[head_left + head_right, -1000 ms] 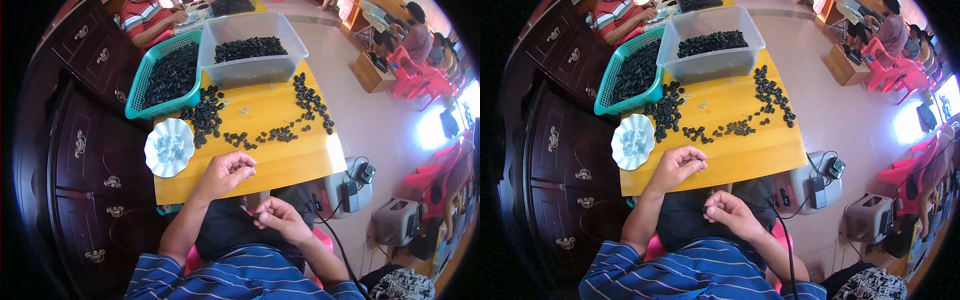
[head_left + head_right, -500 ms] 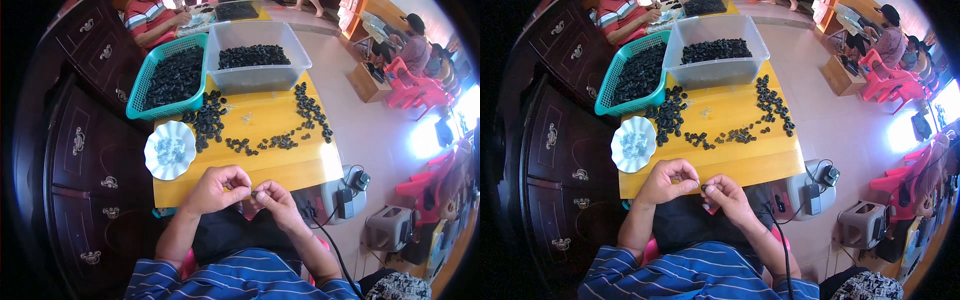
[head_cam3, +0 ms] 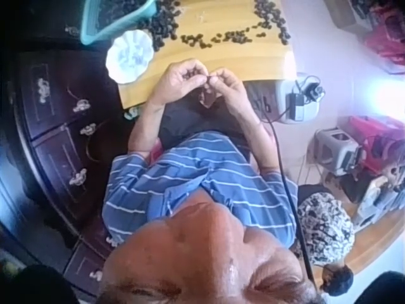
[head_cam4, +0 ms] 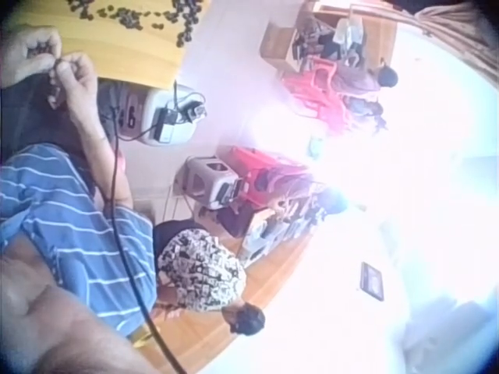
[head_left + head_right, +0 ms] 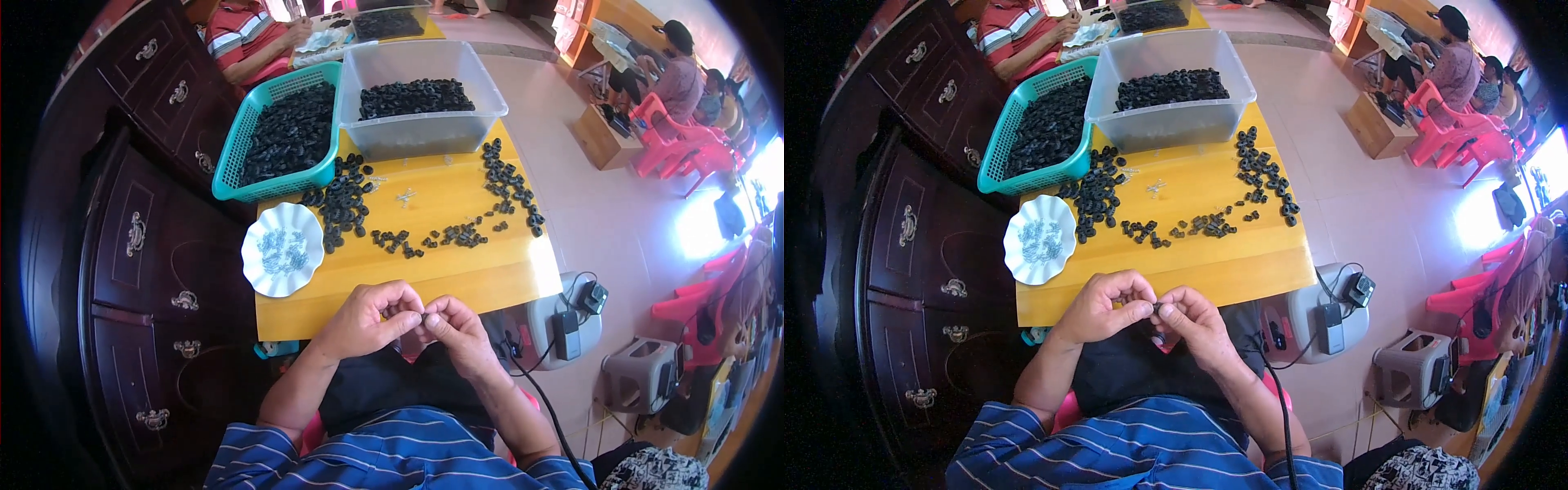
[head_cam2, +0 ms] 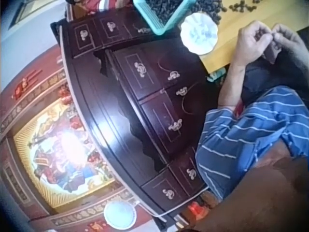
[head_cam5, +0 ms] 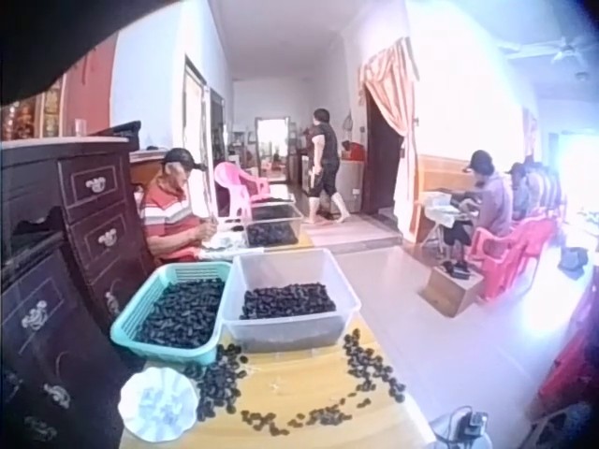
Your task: Assembling small black components by manually inserting clear plastic pins.
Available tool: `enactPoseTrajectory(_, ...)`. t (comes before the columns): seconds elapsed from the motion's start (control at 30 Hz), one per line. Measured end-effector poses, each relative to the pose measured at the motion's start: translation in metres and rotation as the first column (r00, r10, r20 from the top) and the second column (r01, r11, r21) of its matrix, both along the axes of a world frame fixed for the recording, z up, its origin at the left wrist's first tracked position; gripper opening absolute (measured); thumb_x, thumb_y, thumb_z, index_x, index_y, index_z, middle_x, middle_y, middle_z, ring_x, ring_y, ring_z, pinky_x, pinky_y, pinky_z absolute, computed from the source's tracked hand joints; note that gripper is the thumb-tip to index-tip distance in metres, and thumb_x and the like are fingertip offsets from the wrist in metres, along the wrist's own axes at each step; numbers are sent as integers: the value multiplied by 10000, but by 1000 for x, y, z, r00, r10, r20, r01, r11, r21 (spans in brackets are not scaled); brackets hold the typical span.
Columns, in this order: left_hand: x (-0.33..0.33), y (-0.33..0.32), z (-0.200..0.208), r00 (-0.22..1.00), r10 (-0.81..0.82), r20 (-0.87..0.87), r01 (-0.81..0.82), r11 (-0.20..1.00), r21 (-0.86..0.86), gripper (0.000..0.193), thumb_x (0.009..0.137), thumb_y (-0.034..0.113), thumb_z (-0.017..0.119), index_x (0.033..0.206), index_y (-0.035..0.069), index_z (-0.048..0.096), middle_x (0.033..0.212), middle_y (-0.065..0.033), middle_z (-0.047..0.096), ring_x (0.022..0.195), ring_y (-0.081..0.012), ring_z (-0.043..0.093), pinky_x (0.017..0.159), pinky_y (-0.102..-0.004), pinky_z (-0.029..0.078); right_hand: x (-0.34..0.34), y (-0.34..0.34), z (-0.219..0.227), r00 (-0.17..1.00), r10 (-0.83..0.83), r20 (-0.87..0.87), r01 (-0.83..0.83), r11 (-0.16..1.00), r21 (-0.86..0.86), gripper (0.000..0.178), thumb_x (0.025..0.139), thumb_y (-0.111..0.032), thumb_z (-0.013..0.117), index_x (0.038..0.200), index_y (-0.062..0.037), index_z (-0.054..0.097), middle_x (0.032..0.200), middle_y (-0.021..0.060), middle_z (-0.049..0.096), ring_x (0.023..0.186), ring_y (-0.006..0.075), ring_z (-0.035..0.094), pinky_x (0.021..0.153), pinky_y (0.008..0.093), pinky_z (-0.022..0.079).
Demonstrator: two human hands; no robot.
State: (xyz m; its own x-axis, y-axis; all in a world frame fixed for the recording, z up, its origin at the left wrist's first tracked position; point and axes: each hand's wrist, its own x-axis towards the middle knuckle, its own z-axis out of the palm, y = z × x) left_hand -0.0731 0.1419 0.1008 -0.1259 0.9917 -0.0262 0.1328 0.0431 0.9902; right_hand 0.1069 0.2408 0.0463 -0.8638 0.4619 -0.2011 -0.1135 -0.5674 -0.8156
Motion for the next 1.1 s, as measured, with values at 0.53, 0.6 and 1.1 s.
enactPoseTrajectory(0.53, -5, 1, -18, 987, -26, 161, 38, 997, -71, 46, 918, 16, 665, 961, 5, 651, 838, -18, 674, 753, -69, 623, 697, -231, 520, 1, 0, -4, 999, -15, -33, 18, 996, 92, 115, 1010, -131, 605, 1051, -25, 587, 897, 52, 681, 741, 99, 646, 631, 240, 551)
enactPoseTrajectory(0.6, -4, 3, -24, 990, -12, 140, 22, 997, -76, 38, 912, 6, 666, 947, 4, 654, 830, -18, 676, 749, -69, 621, 691, -232, 518, 0, 0, -5, 998, -54, -23, 57, 990, 128, 96, 1001, -113, 615, 1008, -21, 588, 860, 47, 681, 721, 95, 642, 631, 241, 549)
enactPoseTrajectory(1.1, -4, 9, -31, 998, 11, 67, -6, 998, -69, 26, 883, 19, 692, 858, 19, 686, 747, -26, 711, 670, -70, 647, 621, -242, 524, -1, -5, -13, 989, -146, 37, 134, 964, 228, 106, 987, -98, 637, 932, -31, 576, 769, 34, 666, 622, 73, 619, 556, 219, 509)
